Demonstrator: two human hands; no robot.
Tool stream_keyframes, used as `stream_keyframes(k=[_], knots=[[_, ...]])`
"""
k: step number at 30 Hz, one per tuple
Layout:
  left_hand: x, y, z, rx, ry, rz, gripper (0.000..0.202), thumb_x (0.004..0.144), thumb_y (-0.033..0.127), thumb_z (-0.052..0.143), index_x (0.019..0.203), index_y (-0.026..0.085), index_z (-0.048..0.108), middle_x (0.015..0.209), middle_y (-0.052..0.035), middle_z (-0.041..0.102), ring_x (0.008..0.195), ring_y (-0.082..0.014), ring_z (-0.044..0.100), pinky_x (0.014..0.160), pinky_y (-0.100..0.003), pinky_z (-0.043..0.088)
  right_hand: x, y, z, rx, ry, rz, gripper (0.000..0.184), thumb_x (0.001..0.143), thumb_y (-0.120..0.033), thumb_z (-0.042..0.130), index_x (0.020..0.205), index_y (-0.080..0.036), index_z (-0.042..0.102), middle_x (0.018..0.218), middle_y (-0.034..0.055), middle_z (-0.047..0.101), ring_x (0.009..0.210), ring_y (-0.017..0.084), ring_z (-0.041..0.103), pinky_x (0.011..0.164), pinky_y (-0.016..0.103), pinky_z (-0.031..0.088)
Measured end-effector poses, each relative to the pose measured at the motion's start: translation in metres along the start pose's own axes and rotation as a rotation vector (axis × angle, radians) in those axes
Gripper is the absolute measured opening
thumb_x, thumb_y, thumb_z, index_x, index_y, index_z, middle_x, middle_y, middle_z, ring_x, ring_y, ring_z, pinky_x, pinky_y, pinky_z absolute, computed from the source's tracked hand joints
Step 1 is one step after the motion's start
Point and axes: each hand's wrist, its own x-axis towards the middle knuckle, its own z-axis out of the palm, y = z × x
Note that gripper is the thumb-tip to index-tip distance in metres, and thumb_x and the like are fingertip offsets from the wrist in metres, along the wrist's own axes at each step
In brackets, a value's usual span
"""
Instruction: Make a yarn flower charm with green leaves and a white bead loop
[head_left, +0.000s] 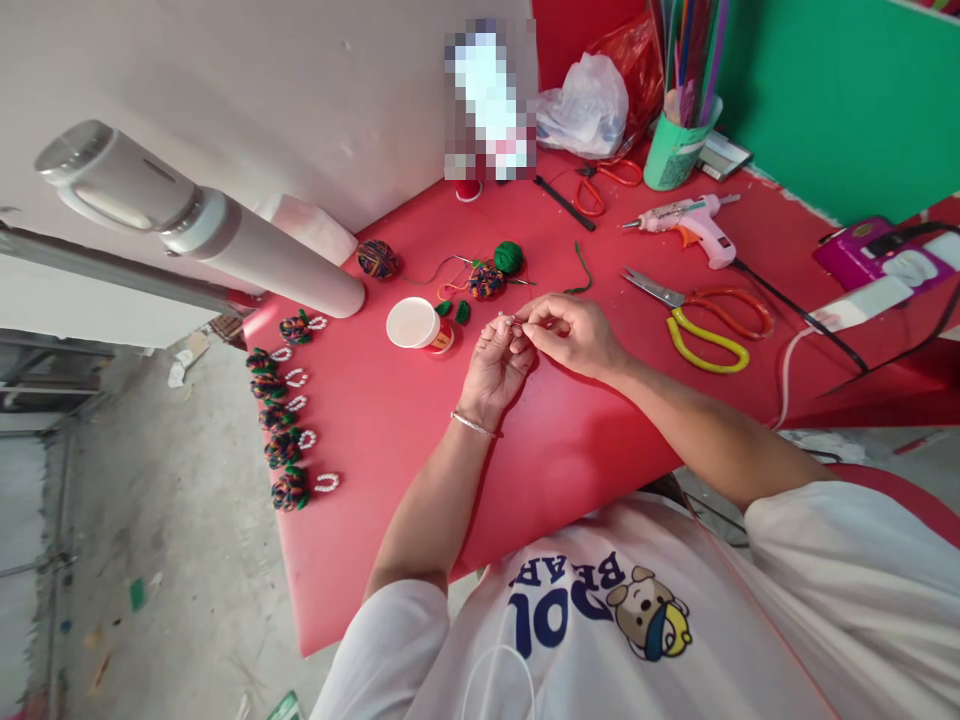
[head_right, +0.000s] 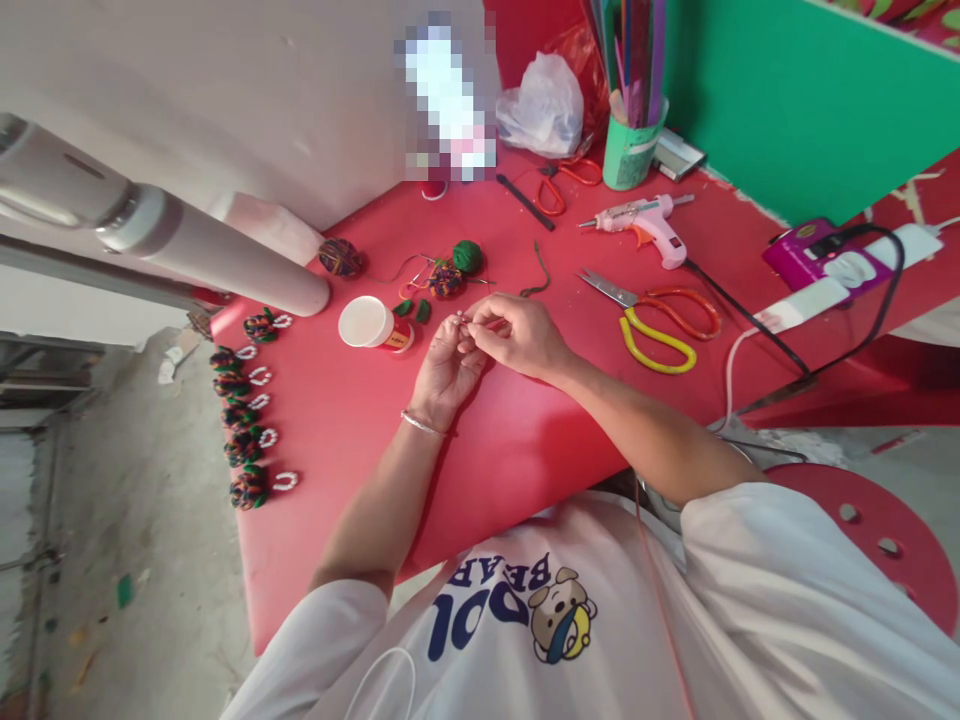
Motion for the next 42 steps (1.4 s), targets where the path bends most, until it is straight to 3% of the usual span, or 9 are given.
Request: stream_keyframes(k=[9, 17, 23, 27, 31, 36, 39, 42], knots=[[-0.002, 0.003, 0.005, -0.097, -0.018, -0.058, 0.024, 0.088, 0.027, 0.091, 0.082, 0.019, 0.069, 0.070, 0.0033, 0.060, 0.055, -0.0043, 0.046, 0.047, -0.016, 0.035, 0.002, 0.002, 0.000, -0.024, -0.020, -0.024, 0.015, 0.091, -0.035, 0.069, 0.085, -0.022, 0.071, 0.109, 0.0083, 0.082, 0.092, 0.021, 0.075, 0.073, 0.030, 0.059], [-0.003, -0.001, 0.005, -0.057, 0.007, -0.017, 0.032, 0.079, 0.026, 0.096, 0.075, 0.018, 0.066, 0.064, 0.0048, 0.057, 0.053, -0.0048, 0.052, 0.048, -0.016, 0.039, 0.003, 0.007, 0.001, -0.072, -0.016, -0.096, 0.014, 0.092, -0.034, 0.068, 0.085, -0.022, 0.072, 0.104, 0.0074, 0.083, 0.089, 0.020, 0.074, 0.069, 0.028, 0.056], [-0.003, -0.007, -0.002, 0.164, 0.121, 0.247, 0.037, 0.070, 0.039, 0.100, 0.072, 0.018, 0.070, 0.062, 0.0036, 0.061, 0.051, -0.0061, 0.051, 0.048, -0.019, 0.039, 0.004, 0.008, -0.001, -0.161, -0.039, -0.085, 0.018, 0.092, -0.036, 0.067, 0.086, -0.021, 0.074, 0.092, 0.0055, 0.082, 0.082, 0.019, 0.072, 0.074, 0.030, 0.054], [-0.010, -0.007, -0.012, 0.367, 0.141, 0.439, 0.036, 0.072, 0.048, 0.098, 0.072, 0.019, 0.077, 0.069, 0.0006, 0.066, 0.052, -0.0058, 0.048, 0.048, -0.022, 0.036, 0.009, 0.014, -0.010, -0.224, 0.102, -0.013, 0.023, 0.098, -0.036, 0.060, 0.096, -0.021, 0.077, 0.092, 0.0047, 0.082, 0.082, 0.019, 0.073, 0.078, 0.030, 0.054], [-0.022, -0.006, -0.019, 0.529, 0.092, 0.481, 0.031, 0.077, 0.049, 0.094, 0.074, 0.021, 0.082, 0.084, -0.0061, 0.075, 0.068, -0.0130, 0.061, 0.058, -0.026, 0.047, 0.018, 0.024, -0.028, -0.372, 0.215, 0.007, 0.024, 0.100, -0.031, 0.059, 0.105, -0.020, 0.079, 0.097, 0.0067, 0.083, 0.087, 0.022, 0.075, 0.083, 0.033, 0.055], [-0.035, -0.005, -0.020, 0.576, 0.026, 0.516, 0.023, 0.082, 0.043, 0.089, 0.075, 0.022, 0.084, 0.097, -0.0098, 0.079, 0.088, -0.0200, 0.071, 0.073, -0.032, 0.056, 0.020, 0.025, -0.034, -0.659, 0.061, 0.000, 0.020, 0.102, -0.031, 0.065, 0.111, -0.022, 0.081, 0.107, 0.0085, 0.084, 0.099, 0.026, 0.075, 0.092, 0.037, 0.054], [-0.038, -0.004, -0.019, 0.631, -0.039, 0.495, 0.024, 0.086, 0.040, 0.085, 0.072, 0.021, 0.081, 0.086, -0.0078, 0.077, 0.081, -0.0186, 0.069, 0.076, -0.033, 0.055, 0.015, 0.016, -0.024, -0.842, -0.117, -0.038, 0.026, 0.104, -0.034, 0.066, 0.122, -0.021, 0.079, 0.114, 0.0108, 0.083, 0.109, 0.029, 0.073, 0.090, 0.037, 0.050], [-0.037, -0.005, -0.018, 0.659, -0.079, 0.435, 0.027, 0.087, 0.043, 0.083, 0.075, 0.019, 0.078, 0.079, -0.0056, 0.074, 0.070, -0.0151, 0.063, 0.070, -0.031, 0.051, 0.012, -0.001, -0.011, -1.053, -0.251, -0.059, 0.031, 0.108, -0.030, 0.057, 0.129, -0.018, 0.076, 0.116, 0.0153, 0.082, 0.114, 0.032, 0.069, 0.083, 0.037, 0.046]])
